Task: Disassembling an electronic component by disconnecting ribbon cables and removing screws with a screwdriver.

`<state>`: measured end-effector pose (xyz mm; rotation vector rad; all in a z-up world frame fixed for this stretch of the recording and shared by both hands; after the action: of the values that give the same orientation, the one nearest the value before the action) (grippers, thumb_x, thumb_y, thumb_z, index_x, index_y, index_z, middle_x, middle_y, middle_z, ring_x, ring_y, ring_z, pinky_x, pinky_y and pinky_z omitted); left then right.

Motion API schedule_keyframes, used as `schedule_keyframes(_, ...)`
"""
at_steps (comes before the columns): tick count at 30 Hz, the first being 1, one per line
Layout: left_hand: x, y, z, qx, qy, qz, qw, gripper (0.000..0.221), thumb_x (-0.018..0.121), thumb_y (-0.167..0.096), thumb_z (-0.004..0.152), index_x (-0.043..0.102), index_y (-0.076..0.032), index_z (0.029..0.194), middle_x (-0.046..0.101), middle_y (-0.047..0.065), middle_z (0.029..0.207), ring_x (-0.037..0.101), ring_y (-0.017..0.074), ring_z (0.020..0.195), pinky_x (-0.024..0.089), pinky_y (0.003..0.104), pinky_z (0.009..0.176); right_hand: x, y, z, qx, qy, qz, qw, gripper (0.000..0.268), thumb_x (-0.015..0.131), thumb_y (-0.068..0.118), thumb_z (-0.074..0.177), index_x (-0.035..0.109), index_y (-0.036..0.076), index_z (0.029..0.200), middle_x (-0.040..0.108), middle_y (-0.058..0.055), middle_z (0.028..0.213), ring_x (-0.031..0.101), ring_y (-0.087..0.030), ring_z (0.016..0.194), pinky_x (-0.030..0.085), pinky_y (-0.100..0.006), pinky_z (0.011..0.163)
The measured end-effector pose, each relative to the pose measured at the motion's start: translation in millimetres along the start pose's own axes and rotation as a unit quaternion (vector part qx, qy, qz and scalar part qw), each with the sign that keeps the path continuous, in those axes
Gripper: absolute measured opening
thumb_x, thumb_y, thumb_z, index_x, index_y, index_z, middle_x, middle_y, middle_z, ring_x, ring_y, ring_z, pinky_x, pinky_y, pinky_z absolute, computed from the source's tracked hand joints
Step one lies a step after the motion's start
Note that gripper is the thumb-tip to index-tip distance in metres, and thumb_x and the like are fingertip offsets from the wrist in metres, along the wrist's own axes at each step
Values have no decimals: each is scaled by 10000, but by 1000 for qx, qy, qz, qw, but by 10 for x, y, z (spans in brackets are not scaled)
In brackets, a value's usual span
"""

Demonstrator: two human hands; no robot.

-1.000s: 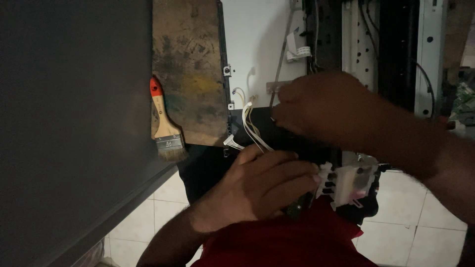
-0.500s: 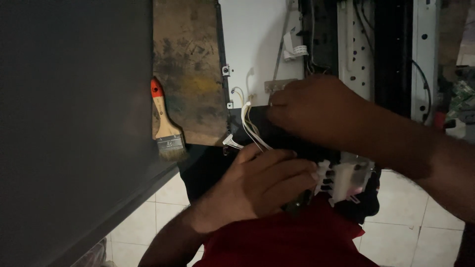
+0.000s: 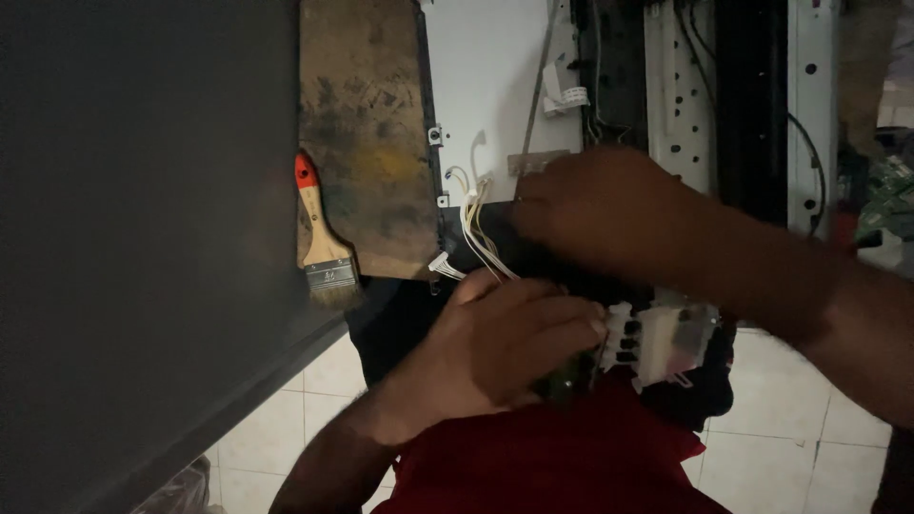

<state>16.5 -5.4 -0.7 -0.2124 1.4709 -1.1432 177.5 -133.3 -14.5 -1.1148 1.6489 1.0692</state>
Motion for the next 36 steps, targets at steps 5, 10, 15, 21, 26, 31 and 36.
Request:
schedule_keyframes(5, -41, -33, 21, 11, -21, 5, 1000, 401, 511, -361, 1078, 544, -162, 1425, 616, 17, 1465, 606, 294, 1317, 377, 457, 1012, -90, -66, -117, 53, 24, 25, 998, 170, 695, 338, 896, 696, 272, 1052, 710, 33, 966, 712, -259, 817, 564, -488, 460)
schedule_keyframes(10, -14, -54, 53, 9, -19, 37, 999, 567, 329, -565, 1065, 551, -180, 1416, 616, -19, 1459, 612, 289, 1333, 378, 446, 1006, -595, -51, -460, 229, 83, 144, 959, 291, 509, 422, 1037, 722, 227, 1008, 738, 18, 958, 716, -233, 851, 533, -432, 655)
schedule_keyframes(15, 27, -10, 15, 36, -42, 46, 997, 488, 632, -404, 1042, 514, -175, 1456, 610, 17, 1482, 626, 319, 1351, 417, 459, 965, -345, -94, -870, 230, -99, 287, 925, 255, 594, 328, 969, 733, 160, 1100, 760, -36, 975, 714, -230, 807, 504, -422, 666)
schedule_keyframes(21, 65, -1, -18, 40, -10, 103, 994, 756, 790, -128, 780, 495, -175, 1475, 583, 18, 1491, 593, 316, 1354, 407, 461, 998, -266, -61, -760, 195, -67, 292, 934, 253, 573, 378, 993, 742, 205, 1068, 735, 13, 964, 683, -210, 824, 478, -414, 698)
schedule_keyframes(26, 69, 34, -25, 30, -17, 83, 996, 753, 775, -202, 782, 498, -191, 1482, 600, -7, 1491, 599, 311, 1336, 382, 451, 966, -207, -82, -626, 84, -90, 255, 959, 200, 610, 285, 986, 705, 187, 1131, 719, -46, 1089, 663, -265, 989, 497, -444, 789)
schedule_keyframes(31, 85, 70, -39, 32, -14, 74, 997, 629, 541, -442, 915, 497, -187, 1488, 589, 19, 1498, 585, 315, 1345, 397, 469, 987, -344, -12, -321, 161, 137, 177, 961, 221, 490, 393, 1028, 654, 299, 1142, 756, 57, 993, 714, -225, 865, 529, -444, 742)
schedule_keyframes(36, 92, 108, -47, 26, 7, 72, 997, 721, 807, -298, 845, 498, -212, 1491, 559, -18, 1535, 569, 292, 1398, 346, 431, 1025, -249, -68, -266, 148, 87, 173, 970, 182, 508, 373, 1049, 597, 298, 1189, 753, 29, 877, 711, -252, 668, 533, -453, 624)
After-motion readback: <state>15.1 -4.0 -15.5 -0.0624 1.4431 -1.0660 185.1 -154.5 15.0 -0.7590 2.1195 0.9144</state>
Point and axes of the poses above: each hand's wrist, its own z-axis towards the middle knuckle, its own x-axis out of the palm, y = z × x, the point moved 2 cm from there along z, towards the middle knuckle
